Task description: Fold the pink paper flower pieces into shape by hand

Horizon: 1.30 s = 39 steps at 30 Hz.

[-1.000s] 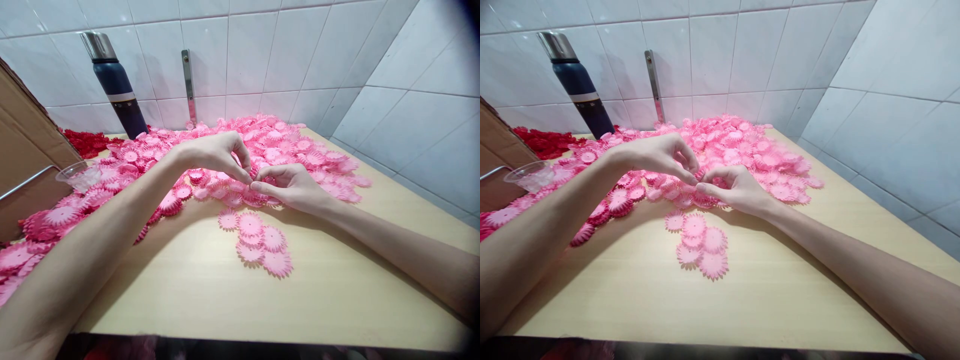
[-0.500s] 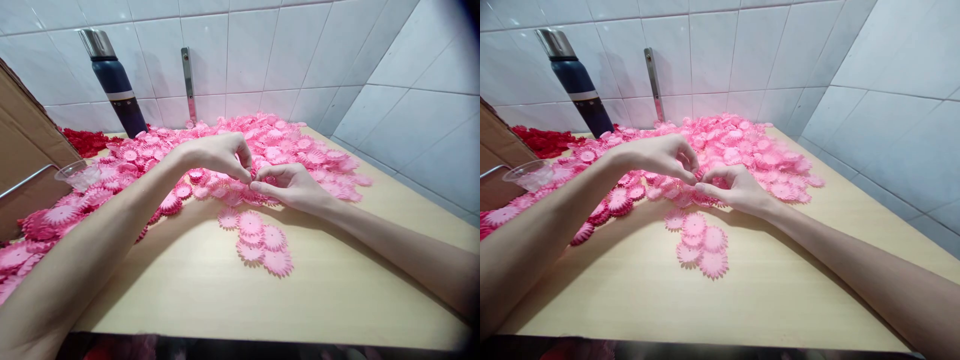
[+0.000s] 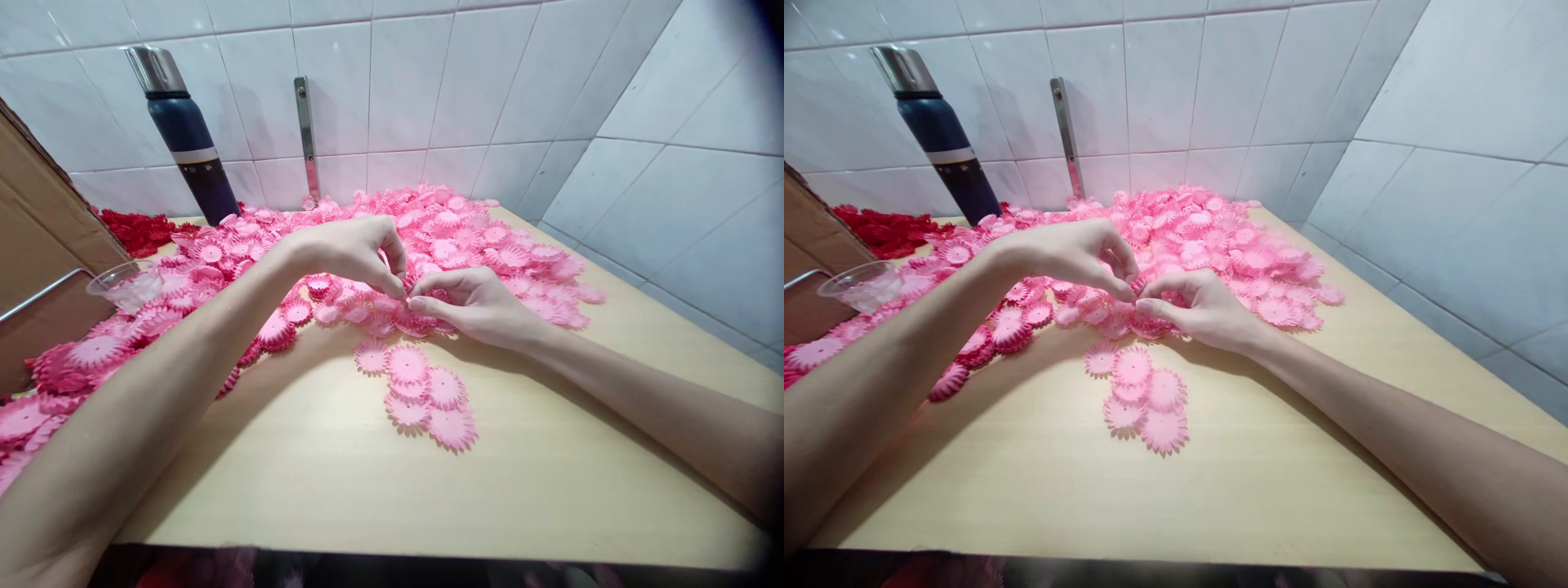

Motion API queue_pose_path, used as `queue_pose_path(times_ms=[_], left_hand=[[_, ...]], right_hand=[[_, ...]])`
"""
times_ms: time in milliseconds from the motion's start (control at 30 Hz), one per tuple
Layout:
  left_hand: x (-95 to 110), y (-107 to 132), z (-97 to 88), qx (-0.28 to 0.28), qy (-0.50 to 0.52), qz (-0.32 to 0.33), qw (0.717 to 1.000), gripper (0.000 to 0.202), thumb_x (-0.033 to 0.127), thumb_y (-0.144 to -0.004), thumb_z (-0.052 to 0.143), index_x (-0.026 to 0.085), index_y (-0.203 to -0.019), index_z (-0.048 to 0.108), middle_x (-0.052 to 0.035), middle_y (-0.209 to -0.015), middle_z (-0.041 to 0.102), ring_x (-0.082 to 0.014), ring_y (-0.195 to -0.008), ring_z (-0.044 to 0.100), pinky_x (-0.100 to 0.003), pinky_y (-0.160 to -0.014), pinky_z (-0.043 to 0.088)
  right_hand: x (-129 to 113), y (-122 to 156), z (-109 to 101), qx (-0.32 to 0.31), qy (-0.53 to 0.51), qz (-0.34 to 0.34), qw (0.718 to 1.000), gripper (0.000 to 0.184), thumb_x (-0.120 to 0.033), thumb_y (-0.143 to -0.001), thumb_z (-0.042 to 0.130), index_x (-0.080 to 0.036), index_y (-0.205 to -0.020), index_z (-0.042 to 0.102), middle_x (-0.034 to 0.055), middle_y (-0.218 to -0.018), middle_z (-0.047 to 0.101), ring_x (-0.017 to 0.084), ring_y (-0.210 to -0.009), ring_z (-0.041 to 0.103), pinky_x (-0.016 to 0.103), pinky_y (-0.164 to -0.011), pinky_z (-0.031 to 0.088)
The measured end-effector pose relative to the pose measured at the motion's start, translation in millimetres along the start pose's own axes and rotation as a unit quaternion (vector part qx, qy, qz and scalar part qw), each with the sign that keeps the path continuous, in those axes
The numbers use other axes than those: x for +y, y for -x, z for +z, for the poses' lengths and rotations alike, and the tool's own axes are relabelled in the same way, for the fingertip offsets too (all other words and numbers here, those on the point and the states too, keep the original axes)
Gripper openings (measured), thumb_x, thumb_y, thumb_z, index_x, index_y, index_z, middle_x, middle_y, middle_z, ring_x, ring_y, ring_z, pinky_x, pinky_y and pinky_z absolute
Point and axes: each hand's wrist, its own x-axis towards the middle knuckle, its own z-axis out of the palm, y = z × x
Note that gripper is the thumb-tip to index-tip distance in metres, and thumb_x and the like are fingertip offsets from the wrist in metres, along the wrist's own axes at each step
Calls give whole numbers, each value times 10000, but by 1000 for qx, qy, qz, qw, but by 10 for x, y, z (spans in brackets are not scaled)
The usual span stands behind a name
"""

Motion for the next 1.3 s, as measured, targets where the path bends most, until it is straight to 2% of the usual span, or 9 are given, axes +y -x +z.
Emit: queue_pose_path(times_ms=[500, 833, 1133, 1300], left_hand=[[25, -11, 9, 2, -5, -10, 1000, 184, 314, -663, 688, 155, -746, 729, -47, -714, 660, -159, -644, 553, -310, -609, 342], [27, -7, 12, -1, -11, 3, 1000, 175, 302, -680, 679, 147, -747, 724, -52, -716, 663, -151, -635, 556, -300, -572, 325], [31, -6, 13, -2, -13, -2, 1000, 189, 309, -679, 677, 145, -757, 729, -52, -709, 665, -154, -629, 553, -300, -579, 331], [39, 4, 18, 10, -14, 5, 1000, 169, 299, -676, 674, 149, -731, 726, -46, -702, 676, -142, -607, 550, -288, -555, 324]], right_hand=[[-40, 0, 7, -11, -6, 6, 1000, 194, -367, -747, 739, -190, -826, 720, 20, -695, 663, 108, -511, 550, 226, -407, 415], [-37, 4, 8, 4, 14, 0, 1000, 202, -395, -751, 735, -199, -795, 715, 20, -714, 651, 133, -591, 560, 264, -504, 438], [-43, 1, 11, 7, 20, -6, 1000, 158, -355, -769, 724, -198, -782, 717, 15, -717, 649, 142, -643, 576, 276, -571, 455], [-32, -1, 7, 4, 15, -11, 1000, 150, -333, -769, 721, -186, -796, 719, 17, -719, 645, 138, -632, 572, 265, -549, 450]])
